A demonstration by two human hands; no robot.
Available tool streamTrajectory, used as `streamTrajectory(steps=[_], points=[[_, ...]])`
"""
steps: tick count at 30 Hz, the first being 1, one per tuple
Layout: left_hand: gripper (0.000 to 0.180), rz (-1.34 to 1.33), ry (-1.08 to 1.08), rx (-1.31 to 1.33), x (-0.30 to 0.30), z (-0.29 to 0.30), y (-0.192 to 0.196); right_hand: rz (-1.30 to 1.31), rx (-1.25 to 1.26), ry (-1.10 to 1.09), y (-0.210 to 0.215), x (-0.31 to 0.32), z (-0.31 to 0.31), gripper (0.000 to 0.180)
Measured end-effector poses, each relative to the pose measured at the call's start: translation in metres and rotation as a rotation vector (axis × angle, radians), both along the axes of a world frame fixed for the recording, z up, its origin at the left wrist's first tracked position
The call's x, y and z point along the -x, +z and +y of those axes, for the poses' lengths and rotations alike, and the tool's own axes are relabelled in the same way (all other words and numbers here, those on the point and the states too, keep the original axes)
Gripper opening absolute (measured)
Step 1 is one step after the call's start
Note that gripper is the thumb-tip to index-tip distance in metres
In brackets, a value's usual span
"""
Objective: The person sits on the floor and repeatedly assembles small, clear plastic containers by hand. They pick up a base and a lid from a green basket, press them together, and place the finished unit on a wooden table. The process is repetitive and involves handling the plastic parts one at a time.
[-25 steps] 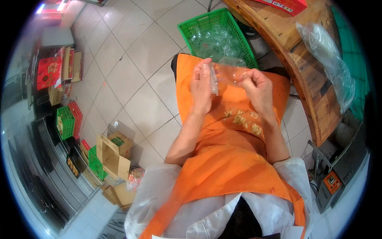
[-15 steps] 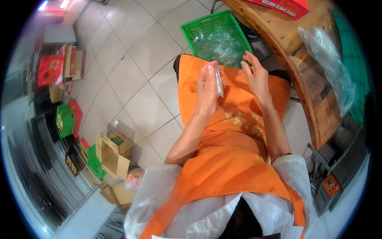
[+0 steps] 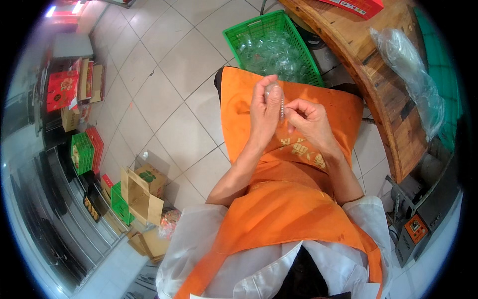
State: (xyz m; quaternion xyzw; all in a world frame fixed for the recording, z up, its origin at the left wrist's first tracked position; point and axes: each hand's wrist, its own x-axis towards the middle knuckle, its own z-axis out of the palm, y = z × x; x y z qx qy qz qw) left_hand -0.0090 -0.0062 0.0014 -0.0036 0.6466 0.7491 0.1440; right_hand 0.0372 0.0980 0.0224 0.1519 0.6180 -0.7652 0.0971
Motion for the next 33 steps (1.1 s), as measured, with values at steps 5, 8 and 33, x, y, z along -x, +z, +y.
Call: streamTrajectory(steps=[5,8,33], points=[[0.034,-0.096,-0.035,-0.088,-0.001,-0.002,0.001,-0.035,-0.034,0.012,0.005,0.000,0.001,0.009],[0.035,-0.165,-0.054,-0.157,-0.002,-0.003,0.002,-0.115,0.045,0.033,0.011,0.002,0.005,0.010],[0.043,-0.178,0.015,-0.071,0.001,-0.006,-0.004,0.033,-0.139,-0.052,-0.013,0.009,0.003,0.015]])
